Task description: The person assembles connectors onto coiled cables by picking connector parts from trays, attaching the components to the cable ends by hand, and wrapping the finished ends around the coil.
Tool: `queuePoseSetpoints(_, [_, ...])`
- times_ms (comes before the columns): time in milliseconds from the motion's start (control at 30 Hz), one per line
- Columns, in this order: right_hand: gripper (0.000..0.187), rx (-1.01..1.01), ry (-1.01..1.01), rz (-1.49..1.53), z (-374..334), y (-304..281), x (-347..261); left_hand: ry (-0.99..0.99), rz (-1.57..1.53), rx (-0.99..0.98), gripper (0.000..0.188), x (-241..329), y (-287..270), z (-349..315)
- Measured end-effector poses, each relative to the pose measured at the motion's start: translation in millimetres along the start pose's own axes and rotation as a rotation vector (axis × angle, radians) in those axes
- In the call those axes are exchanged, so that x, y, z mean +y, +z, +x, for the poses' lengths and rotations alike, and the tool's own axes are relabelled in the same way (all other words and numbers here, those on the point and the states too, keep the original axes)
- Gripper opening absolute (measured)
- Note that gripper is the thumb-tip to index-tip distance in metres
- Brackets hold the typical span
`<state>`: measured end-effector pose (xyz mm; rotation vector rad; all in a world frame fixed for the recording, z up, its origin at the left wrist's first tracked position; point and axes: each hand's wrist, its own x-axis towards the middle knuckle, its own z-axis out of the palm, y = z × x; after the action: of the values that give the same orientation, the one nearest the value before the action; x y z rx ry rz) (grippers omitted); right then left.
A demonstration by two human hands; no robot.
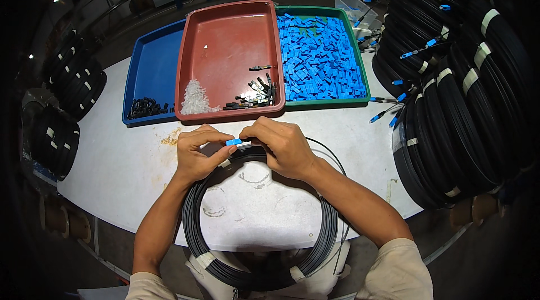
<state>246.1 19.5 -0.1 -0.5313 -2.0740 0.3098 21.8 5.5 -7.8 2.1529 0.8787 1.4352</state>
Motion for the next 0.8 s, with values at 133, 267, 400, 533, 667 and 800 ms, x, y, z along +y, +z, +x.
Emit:
queuePoseSetpoints(133, [0.036, -0.022, 0.013, -0.025, -2.6, -4.8, 1.9, 0.012, 0.005, -0.003, 0.019, -0.1, -4.6, 4.8])
queuePoseSetpoints(267, [0.036, -0.003, 0.068, -0.001, -5.2, -6.4, 6.0, -0.119, -0.158, 0.082, 0.011, -11.1, -26.9, 3.0])
queuePoseSetpoints(400, [0.031, -0.045, 0.103, 0.031, -6.6, -3.1, 6.3, -0.207, -0.350, 0.287, 0.013, -34.9, -55.5, -0.3])
queuePoseSetpoints(533, [0.024, -0.064, 0.123, 0.076, -7.3, 3.2, 7.1, -0.338, -0.127, 0.126, 0.017, -27.3, -48.7, 33.5])
queuePoseSetpoints(667, [0.018, -0.099, 0.139, 0.099, -11.0, 2.4, 7.9, -0.264, 0.241, -0.403, 0.024, 7.8, -1.2, 110.5])
queuePoseSetpoints(800, [0.024, -0.124, 0.187, 0.141, -15.5, -4.8, 10.2, -0.216, 0.317, -0.697, 0.030, 1.7, 66.5, 189.3])
